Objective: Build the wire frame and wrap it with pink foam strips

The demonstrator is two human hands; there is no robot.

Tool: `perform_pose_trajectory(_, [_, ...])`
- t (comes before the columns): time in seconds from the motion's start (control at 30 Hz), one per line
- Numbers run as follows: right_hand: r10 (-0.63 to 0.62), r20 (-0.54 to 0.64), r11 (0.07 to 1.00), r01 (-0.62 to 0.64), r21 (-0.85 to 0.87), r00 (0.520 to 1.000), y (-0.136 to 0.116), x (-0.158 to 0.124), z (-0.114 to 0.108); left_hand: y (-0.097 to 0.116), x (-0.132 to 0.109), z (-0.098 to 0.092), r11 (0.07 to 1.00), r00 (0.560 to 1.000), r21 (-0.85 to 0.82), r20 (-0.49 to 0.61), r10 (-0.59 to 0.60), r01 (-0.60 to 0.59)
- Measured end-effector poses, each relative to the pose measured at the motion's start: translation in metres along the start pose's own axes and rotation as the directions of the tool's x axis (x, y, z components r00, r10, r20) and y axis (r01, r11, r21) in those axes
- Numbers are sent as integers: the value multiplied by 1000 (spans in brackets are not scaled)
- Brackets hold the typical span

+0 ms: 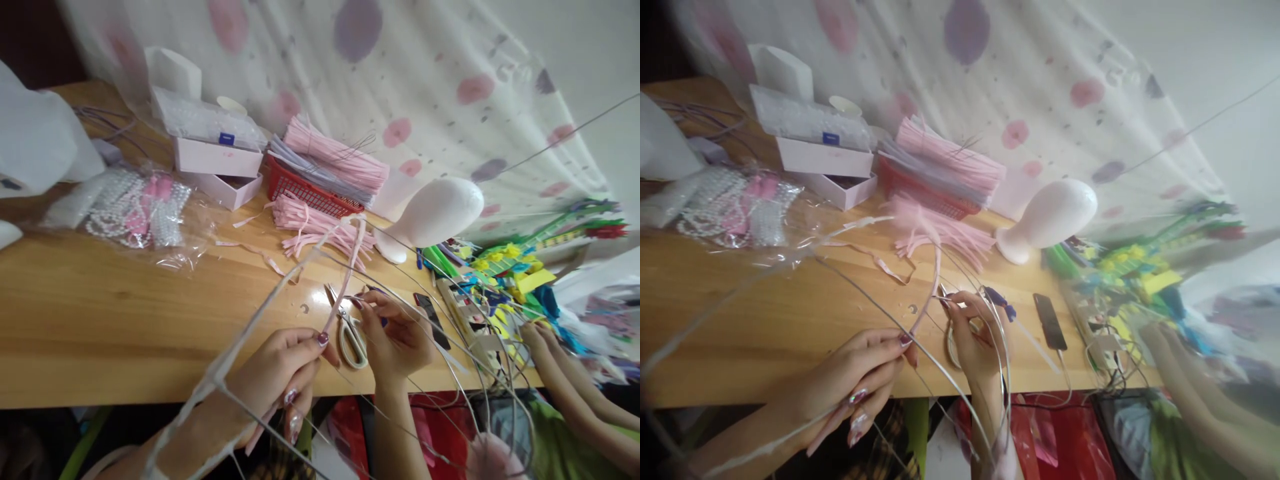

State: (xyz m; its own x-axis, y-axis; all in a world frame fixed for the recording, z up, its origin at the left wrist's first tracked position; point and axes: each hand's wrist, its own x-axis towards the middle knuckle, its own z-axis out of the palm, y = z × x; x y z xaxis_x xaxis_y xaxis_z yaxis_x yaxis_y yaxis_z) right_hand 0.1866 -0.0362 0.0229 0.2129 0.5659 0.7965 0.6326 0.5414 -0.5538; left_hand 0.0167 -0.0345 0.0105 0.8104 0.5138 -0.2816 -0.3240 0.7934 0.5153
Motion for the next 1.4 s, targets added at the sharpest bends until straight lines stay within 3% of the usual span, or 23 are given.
perform_pose_trajectory(0.1, [-5, 5, 1000, 5, 3, 1000, 1, 4, 1, -1, 1, -1, 999, 999, -36, 33, -7, 9])
perform_pose_trajectory(0.27, [-200, -7, 974, 198, -106, 980, 4, 9, 1, -5, -2, -3, 997, 999, -77, 48, 10, -6])
perform_pose_trajectory(0.5, [-241, -157, 962, 214, -172, 958, 11, 8, -4, -4, -1, -7, 994, 997, -113, 71, 7, 1])
perform_pose_trajectory(0.73, [-70, -25, 979, 64, -193, 997, -7, 2, -2, -2, -4, -8, 993, 996, -120, 85, 3, 8])
perform_pose_trajectory(0.93, [-230, 72, 963, 237, -125, 971, 2, 3, -1, -3, -4, -4, 992, 996, -123, 88, 5, 6])
perform_pose_trajectory(1.13, [-423, 100, 863, 434, -259, 901, 11, -2, -8, -7, -3, -3, 986, 995, -166, 101, 14, 3])
perform_pose_trajectory(1.4, [-471, 107, 822, 480, -307, 875, 1, -2, -4, -11, -3, -3, 978, 995, -208, 97, -2, 22])
